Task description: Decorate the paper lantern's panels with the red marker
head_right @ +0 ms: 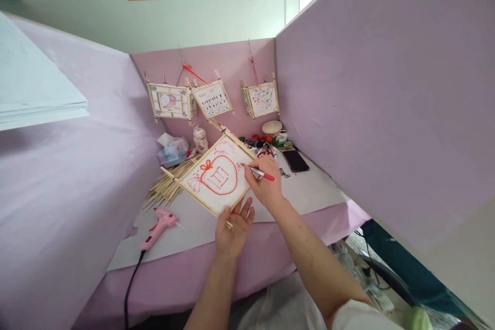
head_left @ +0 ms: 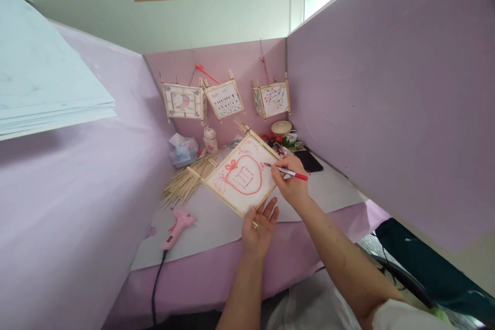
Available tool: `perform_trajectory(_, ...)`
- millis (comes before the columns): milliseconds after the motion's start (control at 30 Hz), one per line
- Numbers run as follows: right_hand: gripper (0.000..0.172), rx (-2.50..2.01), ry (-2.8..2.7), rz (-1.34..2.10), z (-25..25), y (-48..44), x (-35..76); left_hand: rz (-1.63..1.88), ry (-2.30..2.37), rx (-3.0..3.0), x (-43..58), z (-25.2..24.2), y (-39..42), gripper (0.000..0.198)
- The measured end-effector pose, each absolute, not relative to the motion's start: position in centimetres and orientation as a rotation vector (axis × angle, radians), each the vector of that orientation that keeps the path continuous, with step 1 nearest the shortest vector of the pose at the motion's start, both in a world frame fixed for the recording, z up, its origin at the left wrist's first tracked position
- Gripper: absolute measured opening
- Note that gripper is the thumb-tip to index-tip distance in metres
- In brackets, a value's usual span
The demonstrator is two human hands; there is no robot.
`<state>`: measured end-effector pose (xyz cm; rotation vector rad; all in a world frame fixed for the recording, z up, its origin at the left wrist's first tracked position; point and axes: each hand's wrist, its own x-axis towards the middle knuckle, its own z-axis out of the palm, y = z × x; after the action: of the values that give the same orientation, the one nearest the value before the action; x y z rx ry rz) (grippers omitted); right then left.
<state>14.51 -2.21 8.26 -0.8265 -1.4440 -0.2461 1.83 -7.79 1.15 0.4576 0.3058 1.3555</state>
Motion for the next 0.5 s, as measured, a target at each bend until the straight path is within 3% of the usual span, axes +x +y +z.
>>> perform_trajectory(500, 0.003, -0.860, -1.336, -0.165, 8.06, -2.40, 14.41, 1.343, 0.277, 0.465, 1.82, 1.15, -7.80, 0.022)
